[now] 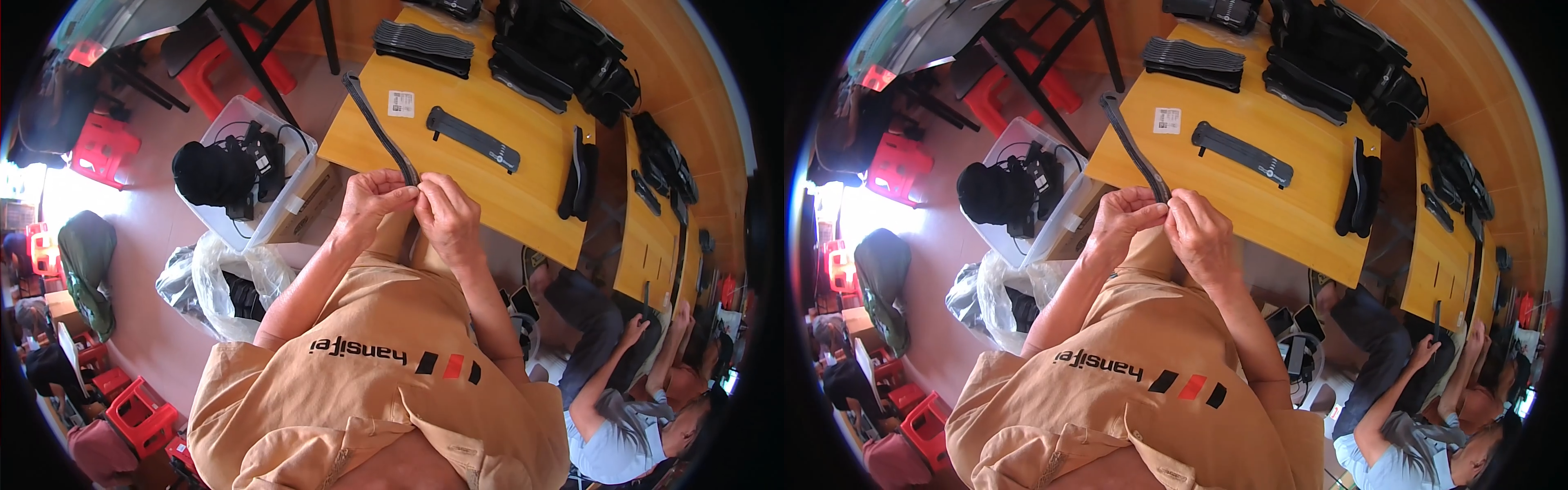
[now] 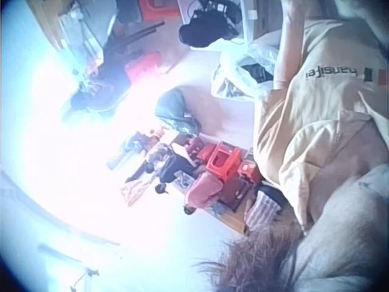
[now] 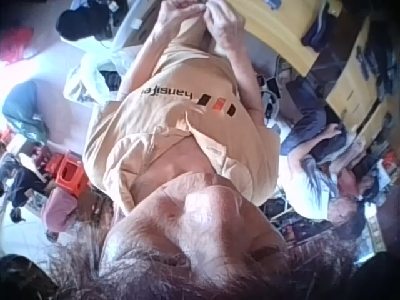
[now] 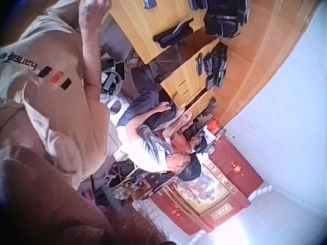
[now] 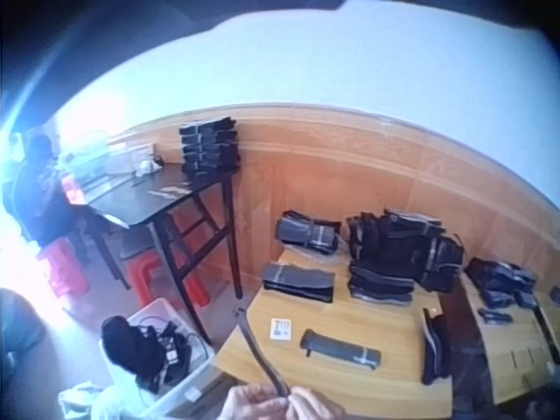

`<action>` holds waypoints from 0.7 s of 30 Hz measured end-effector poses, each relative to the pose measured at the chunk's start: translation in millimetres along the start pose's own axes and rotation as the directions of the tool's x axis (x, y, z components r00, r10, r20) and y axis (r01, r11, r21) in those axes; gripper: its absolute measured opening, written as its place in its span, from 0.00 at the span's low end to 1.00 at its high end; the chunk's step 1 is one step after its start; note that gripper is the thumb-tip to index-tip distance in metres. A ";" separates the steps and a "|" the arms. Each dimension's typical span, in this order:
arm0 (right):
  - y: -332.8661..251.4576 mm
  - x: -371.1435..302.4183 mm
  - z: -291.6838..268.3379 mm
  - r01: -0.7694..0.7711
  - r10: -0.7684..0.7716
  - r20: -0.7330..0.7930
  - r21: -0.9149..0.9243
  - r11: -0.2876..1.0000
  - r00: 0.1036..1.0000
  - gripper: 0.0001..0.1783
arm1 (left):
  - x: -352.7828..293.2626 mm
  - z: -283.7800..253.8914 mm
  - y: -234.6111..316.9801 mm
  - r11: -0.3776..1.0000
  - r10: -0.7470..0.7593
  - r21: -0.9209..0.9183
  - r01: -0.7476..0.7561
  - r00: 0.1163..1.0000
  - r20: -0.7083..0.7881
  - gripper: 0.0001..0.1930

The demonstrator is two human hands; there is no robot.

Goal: Thread plastic components onto fabric straps to assemble them.

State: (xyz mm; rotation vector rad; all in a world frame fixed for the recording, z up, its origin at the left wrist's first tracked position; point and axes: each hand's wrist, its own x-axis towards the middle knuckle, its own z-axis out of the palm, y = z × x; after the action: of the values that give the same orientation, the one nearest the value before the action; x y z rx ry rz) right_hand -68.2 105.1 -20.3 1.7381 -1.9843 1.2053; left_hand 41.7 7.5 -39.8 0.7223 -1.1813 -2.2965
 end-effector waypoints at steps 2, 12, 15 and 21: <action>0.0 1.7 2.1 -0.002 0.002 0.020 0.021 1.000 1.000 0.09 | 0.5 -0.9 1.0 1.000 -0.007 0.000 0.007 1.000 0.001 0.09; 1.3 2.0 10.2 -0.090 0.081 0.087 0.105 0.990 0.993 0.08 | 3.9 0.7 -10.9 0.992 0.121 0.045 -0.119 0.992 -0.042 0.05; 2.3 0.7 12.9 -0.100 0.092 0.085 0.099 0.990 0.992 0.08 | 6.3 -0.4 -14.3 0.982 0.166 0.097 -0.161 0.985 -0.047 0.03; 10.3 -2.3 19.3 -0.262 0.241 0.109 0.257 0.930 0.964 0.08 | 7.5 4.3 -6.2 0.963 0.161 0.227 -0.145 0.986 -0.051 0.04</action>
State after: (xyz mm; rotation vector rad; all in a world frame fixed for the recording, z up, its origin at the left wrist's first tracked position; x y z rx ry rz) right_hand -70.6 92.6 -38.3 1.7070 -2.2317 1.5820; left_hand 32.4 8.8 -44.6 0.7549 -1.4250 -2.0177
